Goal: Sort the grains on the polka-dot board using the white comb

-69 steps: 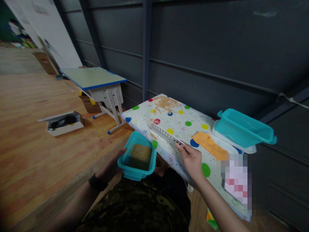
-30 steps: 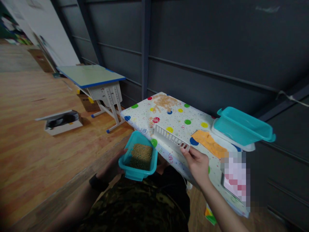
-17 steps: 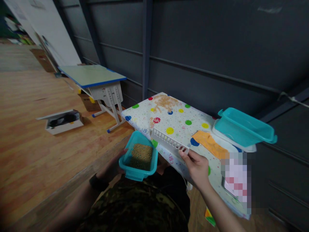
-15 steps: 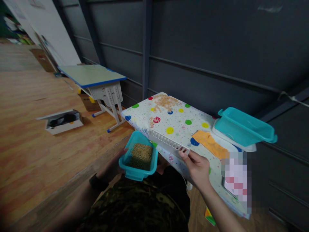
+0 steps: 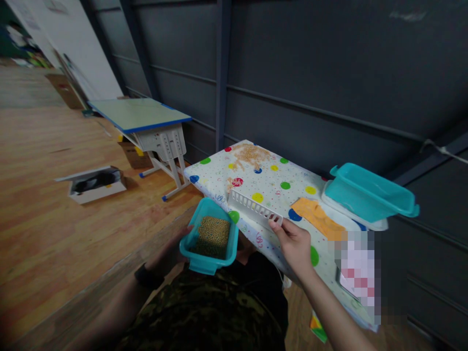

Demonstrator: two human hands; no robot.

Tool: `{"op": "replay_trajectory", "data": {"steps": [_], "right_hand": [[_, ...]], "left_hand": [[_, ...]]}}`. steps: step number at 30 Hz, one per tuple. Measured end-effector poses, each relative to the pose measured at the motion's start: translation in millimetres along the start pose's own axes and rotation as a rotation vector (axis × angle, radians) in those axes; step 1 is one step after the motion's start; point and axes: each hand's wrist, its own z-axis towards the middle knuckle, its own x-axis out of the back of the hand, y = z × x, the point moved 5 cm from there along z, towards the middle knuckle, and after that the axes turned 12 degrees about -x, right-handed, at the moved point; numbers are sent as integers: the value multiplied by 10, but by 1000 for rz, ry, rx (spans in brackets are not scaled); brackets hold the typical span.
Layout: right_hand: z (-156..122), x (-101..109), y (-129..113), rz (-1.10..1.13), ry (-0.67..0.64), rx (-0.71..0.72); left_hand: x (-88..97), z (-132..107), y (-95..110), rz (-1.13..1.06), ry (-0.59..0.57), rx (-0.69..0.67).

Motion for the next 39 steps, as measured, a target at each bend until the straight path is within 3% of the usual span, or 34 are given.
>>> {"op": "replay_trajectory", "data": {"steps": [5, 10, 21, 29, 39], "right_hand": [[-51, 78, -7, 1, 1, -5], [-58, 132, -34, -6, 86, 11], [60, -145, -208, 18, 21, 28], [-42, -67, -214, -12, 41, 36], [-170, -7, -279, -44, 62, 142]], "left_hand": [[-5, 14, 17, 70, -23, -33], [15, 34, -42, 22, -53, -13], [-31, 13, -7, 60, -32, -4], [-122, -50, 71, 72, -71, -19], [-52, 10, -25, 3, -120, -28]]}}
